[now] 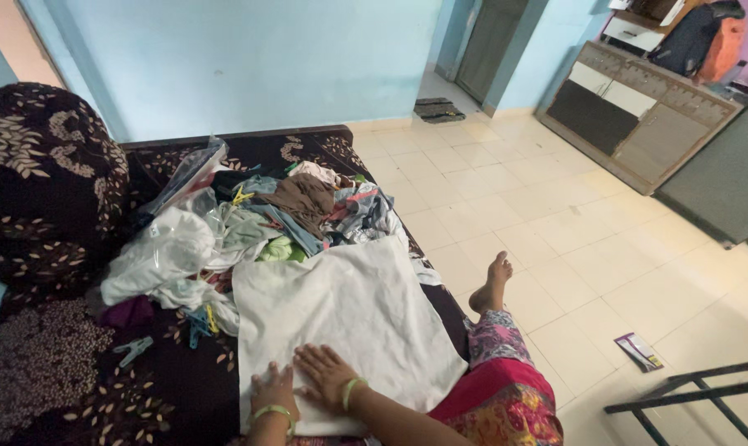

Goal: The person folds a variety of garments including a white top, a small white cloth, a patterned top, and a grey and pink piece of fabric by hand on a bed.

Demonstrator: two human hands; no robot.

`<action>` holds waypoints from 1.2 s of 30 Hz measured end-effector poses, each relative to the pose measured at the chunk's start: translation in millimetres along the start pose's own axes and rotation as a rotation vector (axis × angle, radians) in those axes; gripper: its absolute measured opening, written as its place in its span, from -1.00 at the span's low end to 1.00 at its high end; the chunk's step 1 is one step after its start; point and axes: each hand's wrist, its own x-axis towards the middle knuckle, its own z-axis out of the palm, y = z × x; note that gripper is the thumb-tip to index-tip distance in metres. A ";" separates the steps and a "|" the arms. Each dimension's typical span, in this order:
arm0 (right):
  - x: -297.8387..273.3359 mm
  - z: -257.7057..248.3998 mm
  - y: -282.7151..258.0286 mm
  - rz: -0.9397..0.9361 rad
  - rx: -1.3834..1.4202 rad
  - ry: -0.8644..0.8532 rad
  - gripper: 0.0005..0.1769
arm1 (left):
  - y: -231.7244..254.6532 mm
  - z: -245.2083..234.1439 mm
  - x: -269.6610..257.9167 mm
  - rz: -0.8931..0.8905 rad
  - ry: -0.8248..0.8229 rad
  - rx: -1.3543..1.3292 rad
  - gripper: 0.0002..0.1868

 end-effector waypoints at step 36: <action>-52.3 -42.6 45.2 0.353 -0.028 0.080 -0.05 | -2.1 5.1 11.3 0.003 -0.069 0.059 0.28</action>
